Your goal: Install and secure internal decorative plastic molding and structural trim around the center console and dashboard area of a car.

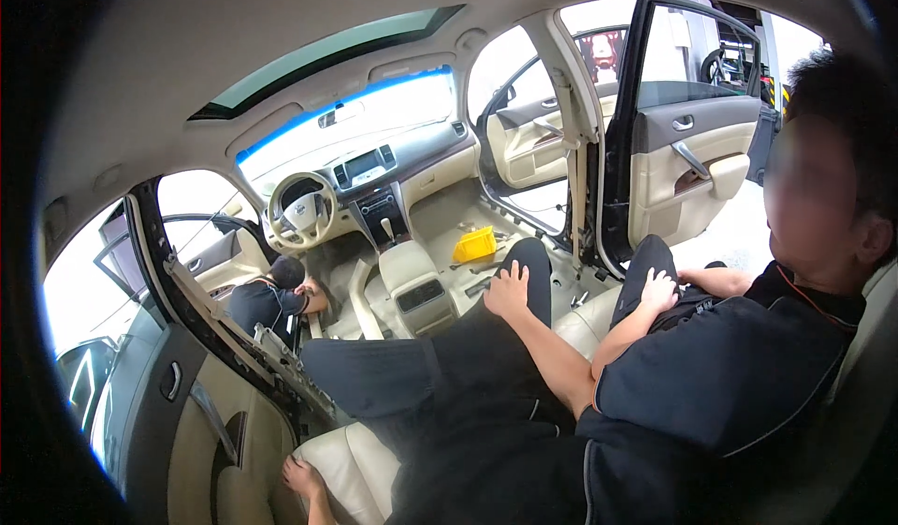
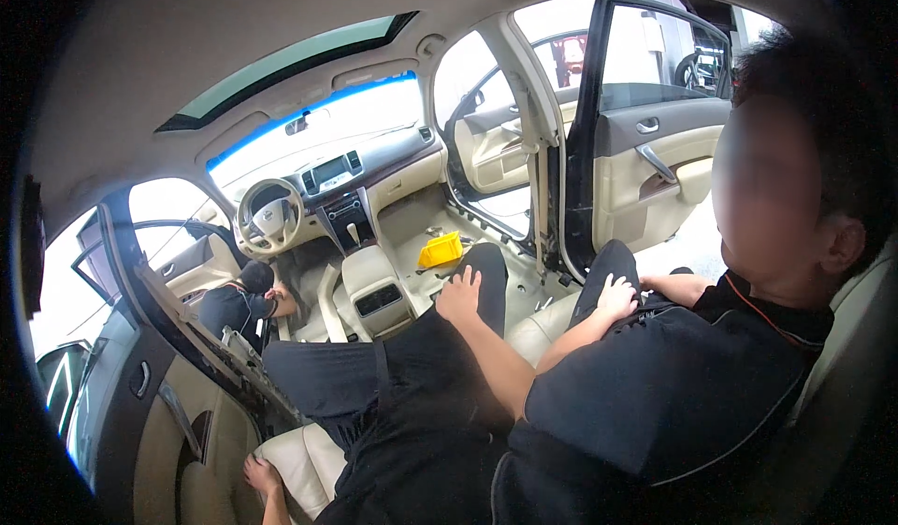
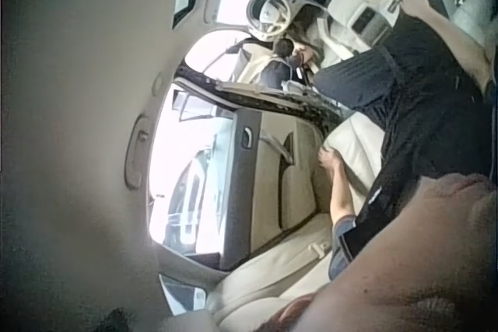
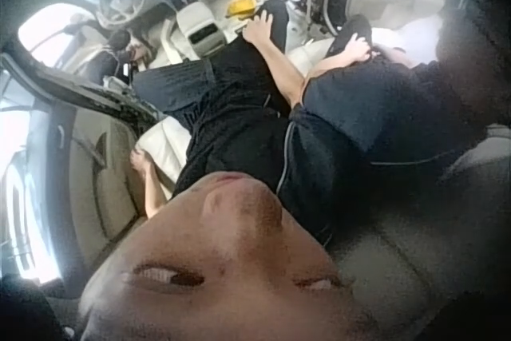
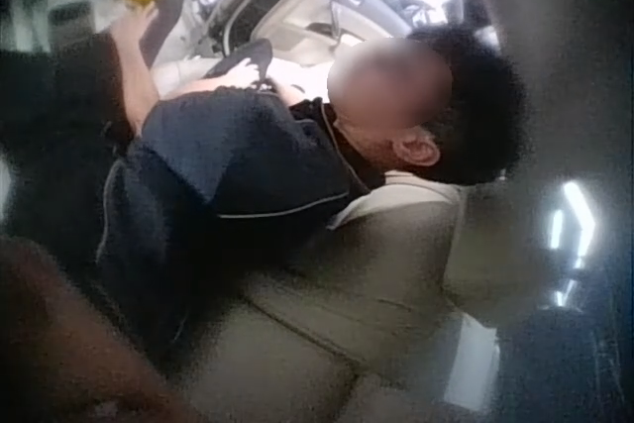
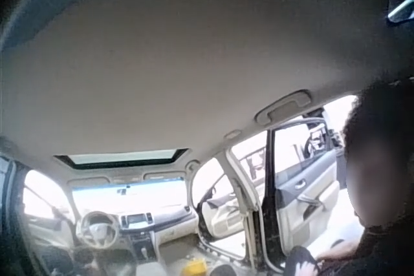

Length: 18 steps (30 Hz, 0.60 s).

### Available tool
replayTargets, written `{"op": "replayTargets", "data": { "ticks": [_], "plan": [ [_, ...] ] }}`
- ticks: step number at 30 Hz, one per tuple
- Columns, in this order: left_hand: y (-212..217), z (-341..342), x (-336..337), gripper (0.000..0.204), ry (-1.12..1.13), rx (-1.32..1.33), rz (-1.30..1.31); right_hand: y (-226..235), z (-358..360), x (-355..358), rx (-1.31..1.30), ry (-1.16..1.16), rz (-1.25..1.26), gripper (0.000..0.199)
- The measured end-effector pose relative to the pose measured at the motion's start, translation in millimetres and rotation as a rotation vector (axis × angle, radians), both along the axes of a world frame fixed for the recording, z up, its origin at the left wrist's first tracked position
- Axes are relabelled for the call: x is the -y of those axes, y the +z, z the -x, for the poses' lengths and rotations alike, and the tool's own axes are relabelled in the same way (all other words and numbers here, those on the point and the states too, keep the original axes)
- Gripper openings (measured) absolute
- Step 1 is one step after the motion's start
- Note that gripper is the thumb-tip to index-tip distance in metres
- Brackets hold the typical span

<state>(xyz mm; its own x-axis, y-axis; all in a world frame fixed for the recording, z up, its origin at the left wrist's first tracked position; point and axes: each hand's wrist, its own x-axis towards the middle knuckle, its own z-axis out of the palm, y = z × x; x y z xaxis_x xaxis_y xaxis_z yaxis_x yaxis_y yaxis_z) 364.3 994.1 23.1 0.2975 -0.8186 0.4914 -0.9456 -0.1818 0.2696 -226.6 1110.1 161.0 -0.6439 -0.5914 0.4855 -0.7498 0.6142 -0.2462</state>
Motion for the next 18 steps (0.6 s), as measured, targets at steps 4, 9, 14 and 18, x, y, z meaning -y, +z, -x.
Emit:
{"op": "replayTargets", "data": {
  "ticks": [4,9,14,18],
  "plan": [
    [1,-2,-2,0.037,-0.013,0.002,-0.007,4,-1,1,0.040,0.034,-0.017,0.035],
    [0,-1,0,0.036,-0.049,-0.035,0.043,2,0,-3,0.065,0.018,-0.039,0.035],
    [-2,-5,-3,0.035,-0.069,-0.002,0.052,24,-35,-23,-0.046,-0.033,-0.009,0.034],
    [-1,-4,-1,0.035,-0.054,-0.025,0.052,1,0,-5,0.065,0.071,0.089,0.033]
  ]
}}
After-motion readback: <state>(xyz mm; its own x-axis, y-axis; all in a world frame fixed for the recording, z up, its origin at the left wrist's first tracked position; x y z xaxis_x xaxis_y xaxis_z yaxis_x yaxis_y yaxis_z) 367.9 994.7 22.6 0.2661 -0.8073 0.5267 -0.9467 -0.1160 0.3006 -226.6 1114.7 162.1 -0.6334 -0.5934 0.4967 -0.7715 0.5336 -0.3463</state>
